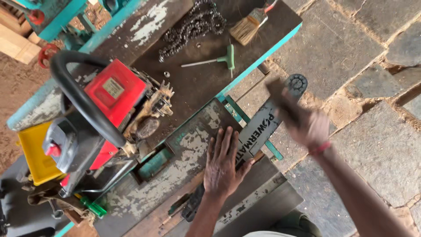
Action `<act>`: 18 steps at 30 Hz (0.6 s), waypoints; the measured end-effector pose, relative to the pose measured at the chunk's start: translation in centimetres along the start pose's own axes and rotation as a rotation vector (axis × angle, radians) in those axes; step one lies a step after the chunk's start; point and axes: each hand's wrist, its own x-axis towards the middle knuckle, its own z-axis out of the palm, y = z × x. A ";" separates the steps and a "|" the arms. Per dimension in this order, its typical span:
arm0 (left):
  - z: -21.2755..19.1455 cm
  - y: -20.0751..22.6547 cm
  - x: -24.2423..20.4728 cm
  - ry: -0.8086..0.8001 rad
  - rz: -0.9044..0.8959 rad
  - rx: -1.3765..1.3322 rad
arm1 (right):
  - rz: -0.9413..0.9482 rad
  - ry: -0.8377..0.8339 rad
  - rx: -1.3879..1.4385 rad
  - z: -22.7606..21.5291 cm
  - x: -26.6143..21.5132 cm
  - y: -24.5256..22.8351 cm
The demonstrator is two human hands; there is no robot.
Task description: The person cleans and maintains a chainsaw guide bar by rubbing it with a block and wiping it with a cloth while it is resting on a workbench next to a chainsaw.
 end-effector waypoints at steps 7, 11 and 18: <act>-0.2 0.2 -1.0 0.000 0.006 -0.071 | -0.148 0.002 -0.105 -0.9 1.9 1.3; -0.7 0.3 -0.2 -0.016 0.004 -0.070 | 0.084 -0.105 -0.050 -2.0 3.9 1.3; 0.2 -0.2 -0.4 0.024 0.009 -0.033 | -0.160 0.095 -0.005 0.2 1.1 2.6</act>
